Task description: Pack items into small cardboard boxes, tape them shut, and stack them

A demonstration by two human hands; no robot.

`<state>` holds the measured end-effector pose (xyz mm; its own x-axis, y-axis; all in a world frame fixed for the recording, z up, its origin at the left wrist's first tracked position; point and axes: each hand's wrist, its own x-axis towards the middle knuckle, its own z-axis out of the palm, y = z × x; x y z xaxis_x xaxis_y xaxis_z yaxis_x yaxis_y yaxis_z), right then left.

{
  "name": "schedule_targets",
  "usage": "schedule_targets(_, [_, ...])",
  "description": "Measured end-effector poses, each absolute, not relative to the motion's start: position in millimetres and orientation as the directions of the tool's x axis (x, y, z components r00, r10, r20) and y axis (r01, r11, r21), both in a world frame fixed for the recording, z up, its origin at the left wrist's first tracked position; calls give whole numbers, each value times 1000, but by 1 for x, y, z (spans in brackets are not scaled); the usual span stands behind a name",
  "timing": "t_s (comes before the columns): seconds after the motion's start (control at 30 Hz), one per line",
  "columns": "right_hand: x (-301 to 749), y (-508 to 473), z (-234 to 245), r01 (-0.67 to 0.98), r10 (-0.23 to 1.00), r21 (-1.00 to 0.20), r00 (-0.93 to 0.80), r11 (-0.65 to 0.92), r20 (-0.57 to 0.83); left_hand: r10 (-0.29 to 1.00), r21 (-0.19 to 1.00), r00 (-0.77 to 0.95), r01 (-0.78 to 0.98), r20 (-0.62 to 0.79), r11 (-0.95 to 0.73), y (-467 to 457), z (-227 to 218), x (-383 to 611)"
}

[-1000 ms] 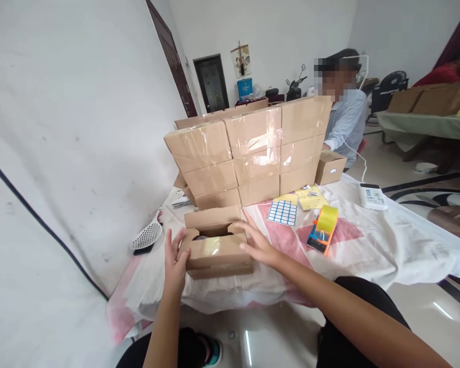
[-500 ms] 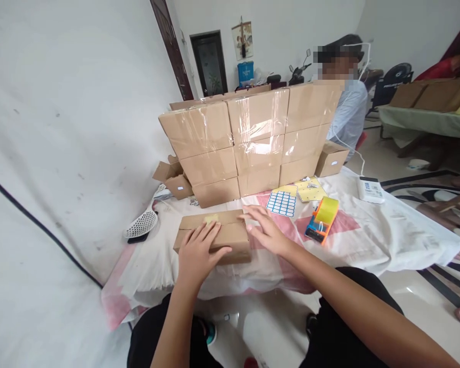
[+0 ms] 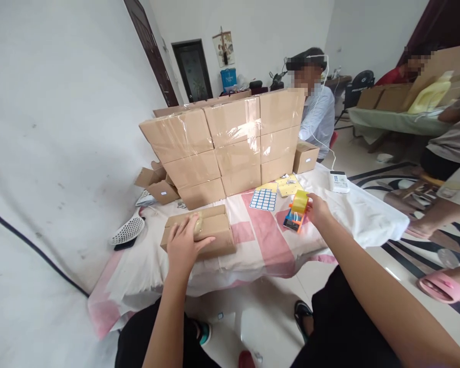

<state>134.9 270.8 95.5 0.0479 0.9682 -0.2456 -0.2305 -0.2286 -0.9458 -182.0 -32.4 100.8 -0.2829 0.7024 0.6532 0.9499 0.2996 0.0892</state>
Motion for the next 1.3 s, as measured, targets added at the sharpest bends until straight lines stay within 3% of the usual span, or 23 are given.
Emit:
schedule_targets(0.1, [131, 267, 86, -177, 963, -947, -88, -267, -255, 688, 64, -261, 952, 677, 298, -36, 99, -177])
schedule_targets(0.3, [107, 240, 76, -155, 951, -978, -296, -138, -87, 725, 62, -271, 951, 633, 301, -41, 104, -175])
schedule_targets(0.43, [87, 198, 87, -245, 889, -970, -445, -7, 106, 783, 15, -326, 927, 530, 376, -40, 132, -155])
schedule_targets(0.53, [77, 159, 102, -327, 817, -942, -519, 83, 252, 765, 16, -359, 909, 534, 416, -31, 163, -111])
schedule_targets(0.6, [72, 138, 111, -364, 807, -926, -515, 101, 291, 760, 112, -343, 934, 552, 340, -19, 173, -78])
schedule_targets(0.7, [68, 124, 119, -400, 849, -902, -409, 163, 335, 837, 315, -327, 928, 440, 197, 2, 162, -42])
schedule_targets(0.8, [68, 132, 118, -334, 881, -907, -306, 257, 362, 878, 624, -315, 781, 361, 24, 21, 132, -31])
schedule_targets(0.87, [69, 145, 116, -256, 897, -918, -247, 304, 366, 874, 756, -324, 650, 362, -72, 29, 117, -30])
schedule_targets(0.97, [70, 166, 114, -153, 869, -888, -190, 434, 457, 853, 840, -379, 529, 359, -119, 36, 111, -27])
schedule_targets(1.07, [67, 184, 117, -115, 804, -825, -183, 554, 566, 866, 890, -421, 451, 270, -58, 38, 112, -22])
schedule_targets(1.3, [65, 207, 134, -129, 907, -899, 2, 418, 422, 934, 975, -355, 189, -44, 118, 32, 103, -24])
